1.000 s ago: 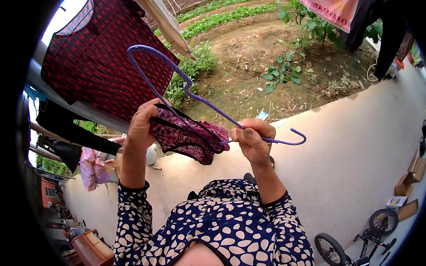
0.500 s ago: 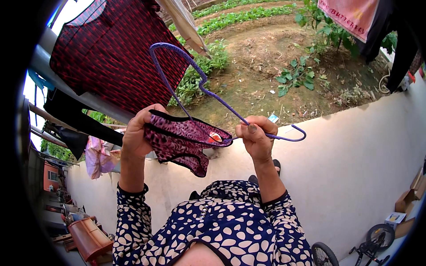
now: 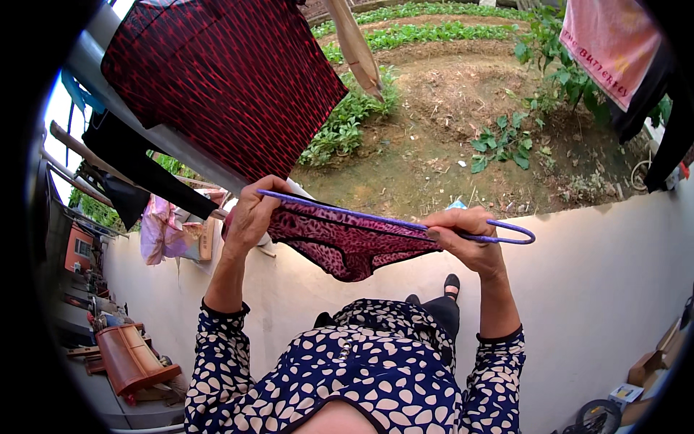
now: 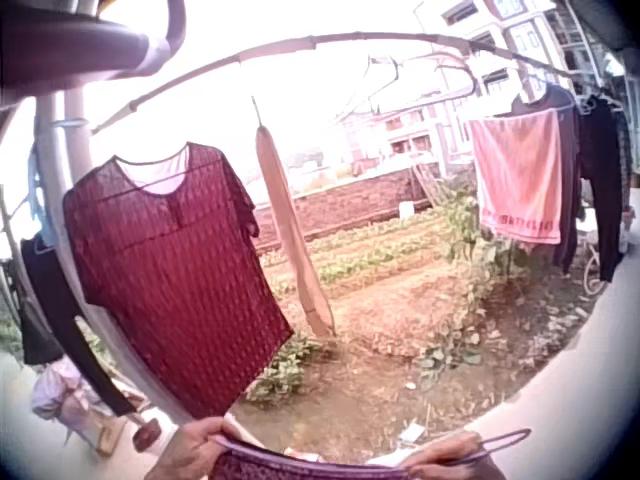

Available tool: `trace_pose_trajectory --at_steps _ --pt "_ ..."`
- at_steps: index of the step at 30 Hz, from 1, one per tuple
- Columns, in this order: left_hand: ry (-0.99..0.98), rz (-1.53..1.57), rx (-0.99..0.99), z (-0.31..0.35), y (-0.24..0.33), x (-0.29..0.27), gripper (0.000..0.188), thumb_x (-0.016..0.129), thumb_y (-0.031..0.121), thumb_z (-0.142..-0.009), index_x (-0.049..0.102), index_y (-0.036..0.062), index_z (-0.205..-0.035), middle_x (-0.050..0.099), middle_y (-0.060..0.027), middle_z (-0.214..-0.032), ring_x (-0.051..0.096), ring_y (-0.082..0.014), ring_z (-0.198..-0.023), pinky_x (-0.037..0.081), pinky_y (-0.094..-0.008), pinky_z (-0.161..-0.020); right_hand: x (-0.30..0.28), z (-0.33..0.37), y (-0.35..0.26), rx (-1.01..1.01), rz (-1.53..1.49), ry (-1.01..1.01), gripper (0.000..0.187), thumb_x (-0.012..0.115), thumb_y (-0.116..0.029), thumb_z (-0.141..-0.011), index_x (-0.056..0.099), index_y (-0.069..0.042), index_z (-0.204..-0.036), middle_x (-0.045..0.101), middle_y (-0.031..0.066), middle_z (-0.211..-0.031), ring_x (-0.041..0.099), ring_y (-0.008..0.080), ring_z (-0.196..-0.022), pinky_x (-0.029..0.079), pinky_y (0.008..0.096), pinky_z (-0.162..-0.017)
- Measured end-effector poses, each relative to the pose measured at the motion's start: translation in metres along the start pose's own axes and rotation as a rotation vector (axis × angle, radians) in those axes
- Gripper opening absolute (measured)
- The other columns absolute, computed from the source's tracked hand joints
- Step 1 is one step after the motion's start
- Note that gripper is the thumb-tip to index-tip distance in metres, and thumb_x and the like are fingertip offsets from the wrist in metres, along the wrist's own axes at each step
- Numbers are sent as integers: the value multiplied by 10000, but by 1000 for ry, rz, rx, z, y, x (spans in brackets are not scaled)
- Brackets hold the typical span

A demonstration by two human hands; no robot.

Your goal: The person carries a pink basin of wet clothes from a washing area to an outdoor patio. They take out a black garment, a red patterned top, a beige towel, and a pink patterned undergarment one by one. For each item, they shake it out, place it on a hanger, and hang it on a clothesline.

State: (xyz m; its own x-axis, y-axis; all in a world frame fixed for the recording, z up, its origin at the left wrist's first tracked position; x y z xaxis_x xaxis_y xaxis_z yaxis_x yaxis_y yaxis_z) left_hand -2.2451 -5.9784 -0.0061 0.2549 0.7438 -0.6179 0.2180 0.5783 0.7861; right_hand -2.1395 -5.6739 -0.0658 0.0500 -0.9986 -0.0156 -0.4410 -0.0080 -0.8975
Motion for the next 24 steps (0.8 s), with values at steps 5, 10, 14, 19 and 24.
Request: trace_pose_trajectory --at_steps 5,10,14,19,24 --pt "59 -84 171 -10 -24 18 231 460 59 -719 582 -14 -900 540 -81 -866 531 -167 -820 439 -292 -742 -4 -10 -56 24 334 -123 117 659 -5 -730 667 -13 -847 622 94 -629 547 117 -490 420 231 -462" --pt "-124 276 25 -22 -37 48 199 475 25 -727 613 -12 -865 566 -54 -851 538 -129 -803 440 -264 -734 -3 -17 -75 150 651 -220 93 654 -36 -734 651 -28 -827 592 129 -629 546 190 -482 422 269 -468" --pt "-217 291 71 -27 -25 66 186 483 5 -729 621 -17 -851 570 -50 -842 557 -124 -777 454 -252 -723 -7 -16 -79 175 698 -235 92 632 -43 -746 643 -22 -834 589 127 -624 545 195 -487 424 270 -478" --pt "-419 329 67 -33 -9 91 194 485 50 -739 622 -20 -857 570 -37 -758 536 -97 -722 428 -234 -632 5 -25 -91 285 715 -256 79 603 -47 -770 627 2 -828 583 127 -624 539 191 -492 428 277 -486" --pt "-508 390 -2 -35 1 86 180 513 124 -786 621 -13 -831 566 5 -748 517 -71 -722 410 -230 -652 -1 -25 -98 378 573 -159 92 628 -73 -782 630 15 -812 549 33 -603 470 81 -521 367 233 -466"
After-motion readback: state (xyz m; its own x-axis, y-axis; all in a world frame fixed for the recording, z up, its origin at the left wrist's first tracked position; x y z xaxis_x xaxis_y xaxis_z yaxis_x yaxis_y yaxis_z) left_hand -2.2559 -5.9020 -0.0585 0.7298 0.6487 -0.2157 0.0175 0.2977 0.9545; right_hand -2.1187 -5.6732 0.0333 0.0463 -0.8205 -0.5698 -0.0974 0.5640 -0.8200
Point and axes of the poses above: each hand's wrist, its own z-axis away from the middle knuckle, its own x-axis out of the palm, y = z × x, the point moved 4 cm from there along -z, towards the middle knuckle
